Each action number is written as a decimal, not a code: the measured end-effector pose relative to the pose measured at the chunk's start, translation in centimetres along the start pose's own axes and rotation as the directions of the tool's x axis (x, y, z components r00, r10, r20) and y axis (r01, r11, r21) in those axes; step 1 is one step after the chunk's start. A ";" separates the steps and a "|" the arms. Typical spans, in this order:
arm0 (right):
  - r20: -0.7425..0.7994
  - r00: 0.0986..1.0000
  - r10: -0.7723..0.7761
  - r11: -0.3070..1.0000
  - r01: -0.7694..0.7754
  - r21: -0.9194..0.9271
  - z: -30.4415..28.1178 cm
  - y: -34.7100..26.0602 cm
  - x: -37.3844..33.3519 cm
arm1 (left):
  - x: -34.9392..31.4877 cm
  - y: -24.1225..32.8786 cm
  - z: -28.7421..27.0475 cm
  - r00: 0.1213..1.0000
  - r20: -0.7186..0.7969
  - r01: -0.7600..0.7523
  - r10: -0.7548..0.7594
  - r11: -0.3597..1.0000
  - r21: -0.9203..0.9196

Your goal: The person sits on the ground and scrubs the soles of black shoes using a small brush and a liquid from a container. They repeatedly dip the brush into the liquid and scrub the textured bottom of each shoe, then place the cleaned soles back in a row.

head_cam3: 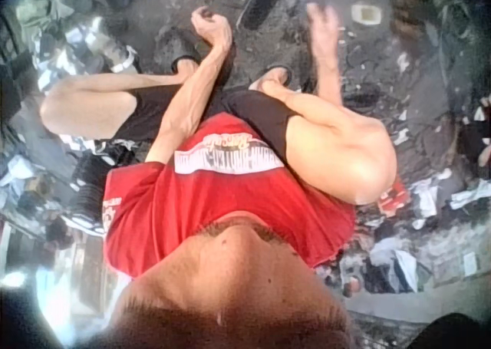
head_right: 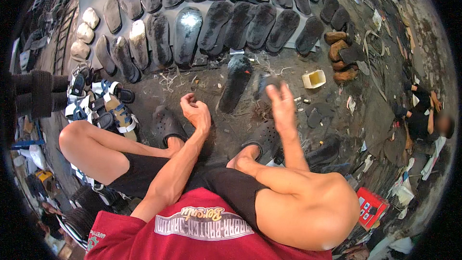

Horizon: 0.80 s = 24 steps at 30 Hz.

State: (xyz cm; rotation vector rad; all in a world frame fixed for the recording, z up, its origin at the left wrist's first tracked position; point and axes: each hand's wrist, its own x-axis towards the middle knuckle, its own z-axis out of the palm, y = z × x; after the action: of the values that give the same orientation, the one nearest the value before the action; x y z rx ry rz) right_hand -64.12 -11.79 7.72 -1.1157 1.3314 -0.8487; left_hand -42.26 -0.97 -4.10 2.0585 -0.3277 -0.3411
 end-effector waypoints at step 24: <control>0.011 0.882 -0.471 0.239 0.139 -0.961 -19.4 -4.5 4.7 | -5.3 0.5 0.3 0.801 0.508 -0.461 0.315 0.867 0.190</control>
State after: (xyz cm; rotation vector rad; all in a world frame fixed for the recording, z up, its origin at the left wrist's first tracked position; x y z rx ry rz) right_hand -82.19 -20.11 12.37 -2.3722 1.9881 -0.3975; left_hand -47.29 0.47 -3.21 2.1181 -1.1540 -0.5502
